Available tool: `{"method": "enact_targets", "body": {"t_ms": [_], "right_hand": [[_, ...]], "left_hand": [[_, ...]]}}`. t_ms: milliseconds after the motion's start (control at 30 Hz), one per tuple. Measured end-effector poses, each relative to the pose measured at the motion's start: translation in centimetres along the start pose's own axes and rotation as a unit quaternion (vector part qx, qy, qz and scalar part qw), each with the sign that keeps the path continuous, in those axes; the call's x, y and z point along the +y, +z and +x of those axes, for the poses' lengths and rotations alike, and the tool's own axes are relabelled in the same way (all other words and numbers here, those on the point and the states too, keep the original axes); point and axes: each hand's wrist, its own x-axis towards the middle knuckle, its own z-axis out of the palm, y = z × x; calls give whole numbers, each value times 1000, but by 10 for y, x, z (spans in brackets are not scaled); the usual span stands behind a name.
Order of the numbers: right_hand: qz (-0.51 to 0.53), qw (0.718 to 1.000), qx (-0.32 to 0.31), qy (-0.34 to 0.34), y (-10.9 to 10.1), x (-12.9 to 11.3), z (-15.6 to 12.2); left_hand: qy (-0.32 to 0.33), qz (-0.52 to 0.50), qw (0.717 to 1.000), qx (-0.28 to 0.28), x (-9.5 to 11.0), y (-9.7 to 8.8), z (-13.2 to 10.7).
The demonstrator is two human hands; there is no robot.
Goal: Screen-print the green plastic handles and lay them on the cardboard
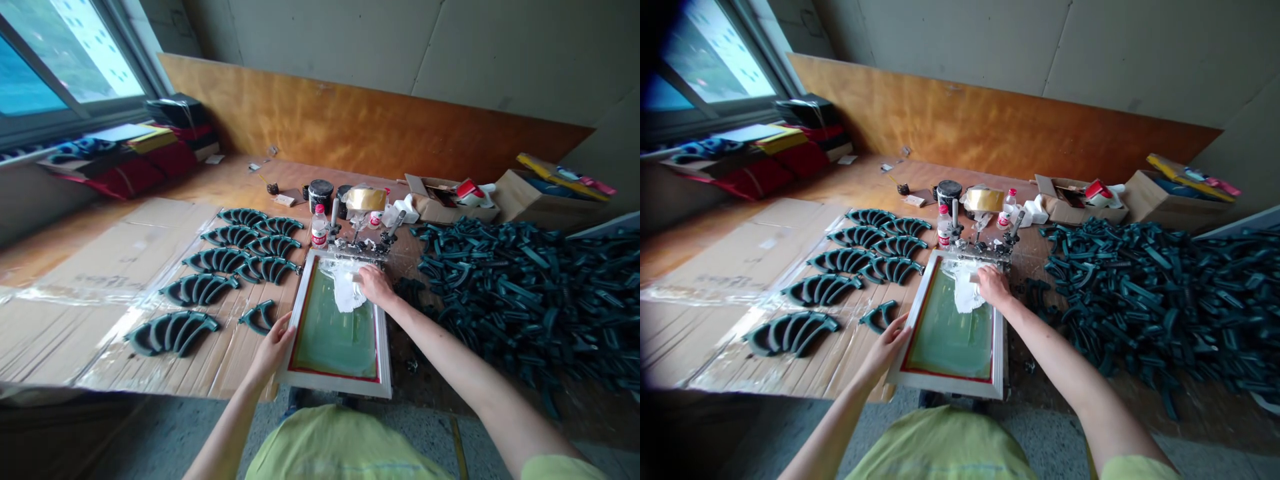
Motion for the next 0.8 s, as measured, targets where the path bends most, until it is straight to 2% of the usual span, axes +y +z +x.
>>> {"method": "enact_targets", "body": {"t_ms": [133,267,367,500,600,700,800], "right_hand": [[60,987,-30,-147,-7,-6,-32],[90,972,-73,-204,-28,3,-42],[109,973,-90,-181,-32,6,-28],[90,990,0,-112,-12,-4,-25],[83,985,5,-153,-5,-9,-43],[107,979,-23,-173,-15,-6,-48],[137,984,-21,-109,-27,0,-19]], "left_hand": [[-2,-8,1000,0,1,0,-1],[6,-9,1000,7,-1,0,0],[8,2,1000,18,-2,0,0],[11,6,1000,29,-1,1,-1],[13,7,999,34,0,1,-1],[18,8,999,38,3,2,-3],[10,9,999,35,16,2,-9]]}}
